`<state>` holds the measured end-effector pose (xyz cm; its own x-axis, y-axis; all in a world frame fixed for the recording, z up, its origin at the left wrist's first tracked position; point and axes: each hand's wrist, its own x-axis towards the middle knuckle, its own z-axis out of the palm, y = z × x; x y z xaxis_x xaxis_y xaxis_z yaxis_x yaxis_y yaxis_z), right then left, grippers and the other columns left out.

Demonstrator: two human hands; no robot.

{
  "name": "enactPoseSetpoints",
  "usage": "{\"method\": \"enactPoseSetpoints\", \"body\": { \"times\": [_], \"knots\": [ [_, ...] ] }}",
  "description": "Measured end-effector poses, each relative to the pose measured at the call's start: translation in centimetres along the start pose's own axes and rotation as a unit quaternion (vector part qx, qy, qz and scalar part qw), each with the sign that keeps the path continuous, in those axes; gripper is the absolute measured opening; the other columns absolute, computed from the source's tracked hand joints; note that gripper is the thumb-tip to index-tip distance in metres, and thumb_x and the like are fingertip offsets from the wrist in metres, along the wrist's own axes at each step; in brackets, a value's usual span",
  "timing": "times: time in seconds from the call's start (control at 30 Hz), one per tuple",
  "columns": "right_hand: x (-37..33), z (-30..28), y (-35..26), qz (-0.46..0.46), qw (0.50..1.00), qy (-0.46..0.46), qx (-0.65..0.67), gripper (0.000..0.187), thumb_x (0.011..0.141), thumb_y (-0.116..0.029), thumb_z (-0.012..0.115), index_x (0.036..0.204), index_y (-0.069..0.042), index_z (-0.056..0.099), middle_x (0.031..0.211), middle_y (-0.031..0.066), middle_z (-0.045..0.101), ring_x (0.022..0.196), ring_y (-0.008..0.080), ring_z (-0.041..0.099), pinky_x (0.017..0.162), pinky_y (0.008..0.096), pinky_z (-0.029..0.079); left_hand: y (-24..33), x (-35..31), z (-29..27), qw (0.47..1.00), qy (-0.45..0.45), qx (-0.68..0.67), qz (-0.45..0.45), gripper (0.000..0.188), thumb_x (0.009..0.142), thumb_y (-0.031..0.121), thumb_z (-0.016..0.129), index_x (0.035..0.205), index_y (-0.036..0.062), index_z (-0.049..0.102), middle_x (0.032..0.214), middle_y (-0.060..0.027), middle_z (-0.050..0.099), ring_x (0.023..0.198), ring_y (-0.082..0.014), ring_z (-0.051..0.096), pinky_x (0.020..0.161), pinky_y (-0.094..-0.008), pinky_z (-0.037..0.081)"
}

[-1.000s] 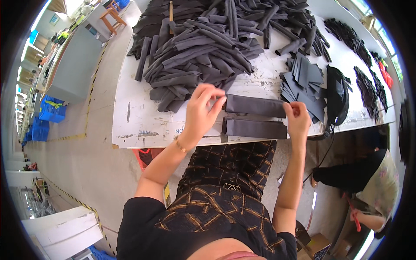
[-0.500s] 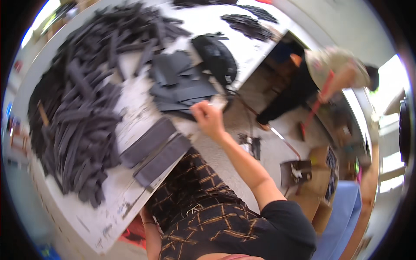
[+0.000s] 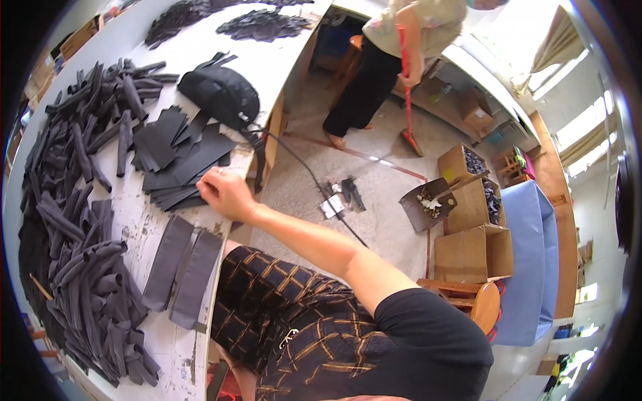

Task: The person repeatedly picks up a dark grey fabric tube and a flat fabric piece from a table. They insert the flat piece into the tube, fold the edges, and place the assembled unit on a growing stack. This process is repeated continuously throughout the video.

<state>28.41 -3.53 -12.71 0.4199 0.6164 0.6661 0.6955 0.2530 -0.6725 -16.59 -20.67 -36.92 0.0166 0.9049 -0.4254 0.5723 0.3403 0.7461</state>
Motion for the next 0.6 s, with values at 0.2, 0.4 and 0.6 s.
{"method": "enactPoseSetpoints", "body": {
  "times": [0.2, 0.4, 0.6],
  "knots": [
    [-0.1, 0.3, 0.0, -0.010, 1.000, 0.020, -0.010, 0.013, 0.086, -0.010, 0.065, 0.078, -0.003, 0.057, 0.070, 0.0125, 0.059, 0.062, 0.0332, 0.060, 0.058, 0.0414, 0.047, -1.1, 0.5, -0.7, 1.000, 0.004, 0.029, 0.007, 0.026, 0.096, 0.013, 0.054, 0.118, 0.0031, 0.063, 0.104, -0.0101, 0.067, 0.098, -0.0279, 0.063, 0.085, -0.0397, 0.050],
    [-0.3, 0.5, 0.1, -0.010, 1.000, 0.000, -0.021, 0.014, 0.086, -0.011, 0.063, 0.078, -0.003, 0.055, 0.074, 0.0146, 0.059, 0.067, 0.0359, 0.061, 0.061, 0.0451, 0.048, -1.2, 1.0, -0.6, 0.999, 0.010, 0.042, 0.017, 0.025, 0.096, 0.014, 0.055, 0.116, 0.0028, 0.063, 0.103, -0.0112, 0.067, 0.096, -0.0288, 0.063, 0.084, -0.0399, 0.050],
    [-0.3, 0.5, 0.0, -0.024, 0.999, 0.019, -0.030, 0.016, 0.086, -0.012, 0.061, 0.077, -0.002, 0.053, 0.074, 0.0167, 0.058, 0.067, 0.0393, 0.060, 0.061, 0.0488, 0.048, -1.2, 0.6, 0.2, 0.998, 0.010, 0.045, 0.030, 0.024, 0.096, 0.014, 0.055, 0.115, 0.0025, 0.063, 0.101, -0.0122, 0.066, 0.095, -0.0296, 0.063, 0.083, -0.0402, 0.050]
  ]
}}
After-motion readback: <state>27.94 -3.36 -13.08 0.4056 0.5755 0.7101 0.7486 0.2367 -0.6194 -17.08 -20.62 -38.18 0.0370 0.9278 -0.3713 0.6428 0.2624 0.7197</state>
